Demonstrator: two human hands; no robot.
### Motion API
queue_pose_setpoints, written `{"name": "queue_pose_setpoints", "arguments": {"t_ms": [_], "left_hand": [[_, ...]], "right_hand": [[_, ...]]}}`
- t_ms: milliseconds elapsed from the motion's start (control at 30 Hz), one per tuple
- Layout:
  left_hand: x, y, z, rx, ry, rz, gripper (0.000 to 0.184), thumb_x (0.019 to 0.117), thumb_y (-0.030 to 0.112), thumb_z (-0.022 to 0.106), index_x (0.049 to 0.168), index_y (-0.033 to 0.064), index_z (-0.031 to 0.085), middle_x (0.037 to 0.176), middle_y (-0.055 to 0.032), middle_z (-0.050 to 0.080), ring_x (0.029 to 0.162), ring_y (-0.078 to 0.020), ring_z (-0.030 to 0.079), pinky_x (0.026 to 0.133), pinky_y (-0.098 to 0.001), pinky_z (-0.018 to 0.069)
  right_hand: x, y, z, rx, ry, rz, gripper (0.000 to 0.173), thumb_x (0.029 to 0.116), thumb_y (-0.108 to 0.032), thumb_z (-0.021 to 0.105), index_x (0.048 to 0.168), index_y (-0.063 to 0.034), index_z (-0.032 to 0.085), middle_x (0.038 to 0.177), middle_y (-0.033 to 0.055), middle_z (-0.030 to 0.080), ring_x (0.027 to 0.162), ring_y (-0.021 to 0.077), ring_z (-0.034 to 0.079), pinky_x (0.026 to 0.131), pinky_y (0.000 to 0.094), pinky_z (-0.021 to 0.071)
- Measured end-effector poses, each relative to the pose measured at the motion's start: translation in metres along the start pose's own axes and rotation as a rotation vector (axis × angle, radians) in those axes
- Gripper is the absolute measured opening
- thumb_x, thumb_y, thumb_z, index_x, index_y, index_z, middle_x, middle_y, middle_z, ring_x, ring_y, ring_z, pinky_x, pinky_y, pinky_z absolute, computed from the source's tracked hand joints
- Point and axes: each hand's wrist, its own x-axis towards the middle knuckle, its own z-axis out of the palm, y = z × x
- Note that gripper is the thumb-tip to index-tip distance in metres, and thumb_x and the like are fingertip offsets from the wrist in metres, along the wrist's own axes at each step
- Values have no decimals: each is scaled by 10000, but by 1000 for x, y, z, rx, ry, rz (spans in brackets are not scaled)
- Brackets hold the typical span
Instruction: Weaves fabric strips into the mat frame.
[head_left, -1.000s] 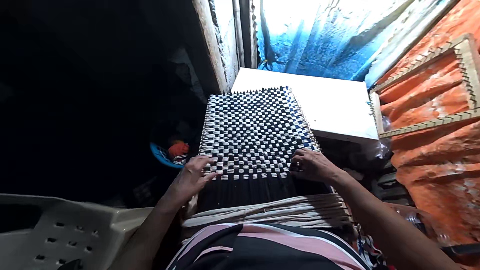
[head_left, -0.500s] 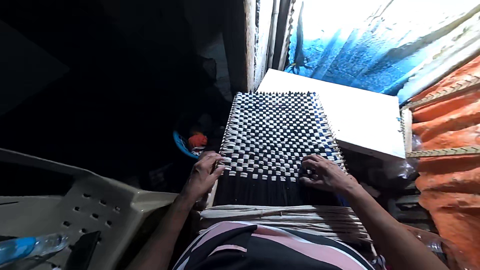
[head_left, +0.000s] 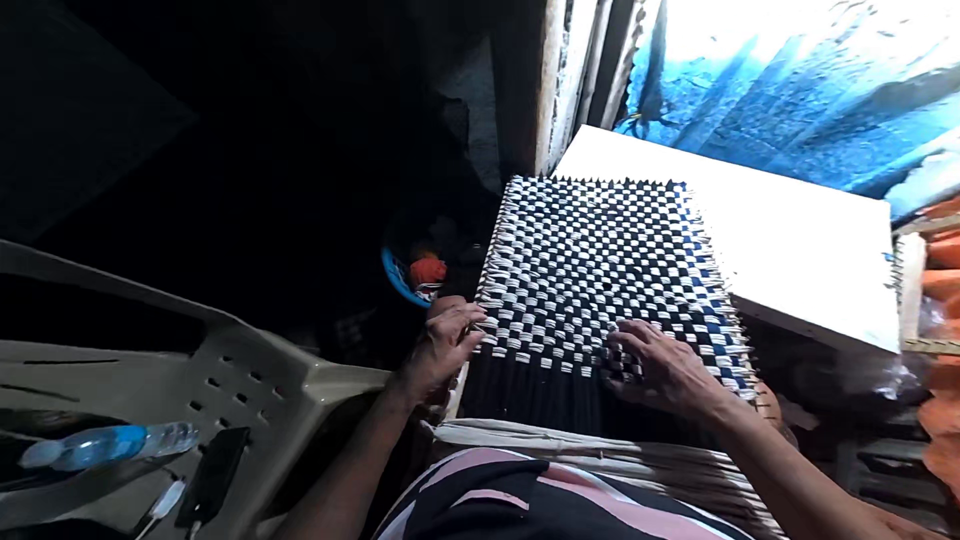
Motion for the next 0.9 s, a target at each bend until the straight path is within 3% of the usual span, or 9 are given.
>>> {"name": "queue_pose_setpoints", "arguments": {"t_ms": [67, 233, 300, 367, 433, 567, 700, 800, 900], "left_hand": [[-3, -2, 5, 30, -69, 28, 355, 943, 246, 723, 1225, 30, 720, 1333, -129, 668, 1327, -215, 578, 1138, -404, 452], [-3, 2, 19, 118, -147, 96, 328, 930, 302, 735, 1190, 104, 754, 1320, -108, 681, 1361, -284, 547, 1182, -535, 357], [-2, 4, 23, 135, -162, 111, 271, 939, 277, 720, 1157, 122, 766, 1291, -95, 694, 1349, -288, 556, 1176, -580, 334], [0, 5, 25, 110, -193, 114, 237, 938, 245, 716, 1134, 121, 769, 1287, -89, 695, 1351, -272, 555, 1184, -583, 321], [1, 3, 26, 69, -231, 114, 228, 937, 212, 711, 1133, 110, 767, 1295, -99, 684, 1347, -262, 554, 1182, -556, 339], [5, 3, 25, -8, -296, 89, 258, 937, 179, 667, 1165, 96, 753, 1337, -113, 657, 1353, -259, 544, 1172, -553, 359], [8, 15, 27, 64, -305, 42, 324, 916, 299, 708, 1176, 113, 755, 1311, -82, 684, 1348, -264, 554, 1176, -594, 324], [11, 28, 41, 304, -284, 43, 290, 917, 366, 724, 1076, 127, 766, 1215, -83, 711, 1269, -304, 609, 1172, -684, 263], [13, 32, 43, 387, -248, 90, 232, 938, 343, 699, 1019, 139, 772, 1132, -96, 716, 1176, -322, 648, 1163, -689, 281]], "right_hand": [[5, -3, 13, -49, 36, -25, 657, 823, -521, 739, 1298, -78, 649, 1431, 211, 576, 1323, 410, 556, 964, 582, 535], [15, 13, 25, 13, 3, -44, 536, 850, -465, 745, 1228, -88, 699, 1440, 151, 608, 1270, 382, 615, 895, 601, 552], [17, 7, 13, 54, -32, -29, 537, 849, -481, 726, 1250, -125, 704, 1451, 149, 601, 1291, 383, 596, 923, 618, 526], [20, -7, 6, 69, -61, -17, 603, 889, -585, 631, 1315, -161, 677, 1492, 133, 565, 1382, 355, 526, 1030, 606, 473], [27, -28, 13, 59, -52, -6, 661, 912, -653, 589, 1315, -135, 666, 1497, 151, 555, 1406, 345, 503, 1093, 578, 440], [51, -61, 39, -8, 16, -13, 615, 900, -625, 626, 1167, -75, 697, 1387, 181, 620, 1296, 376, 573, 1016, 556, 496], [65, -72, 47, -66, -70, -14, 459, 988, -430, 540, 1153, -24, 675, 1398, 245, 594, 1299, 449, 560, 981, 581, 495], [71, -62, 57, -54, -30, -68, 406, 1005, -390, 528, 1069, -25, 694, 1275, 205, 668, 1142, 417, 645, 836, 571, 537], [68, -49, 42, 56, 8, -99, 373, 984, -441, 613, 1069, -102, 744, 1241, 88, 710, 1094, 296, 688, 818, 539, 561]]}}
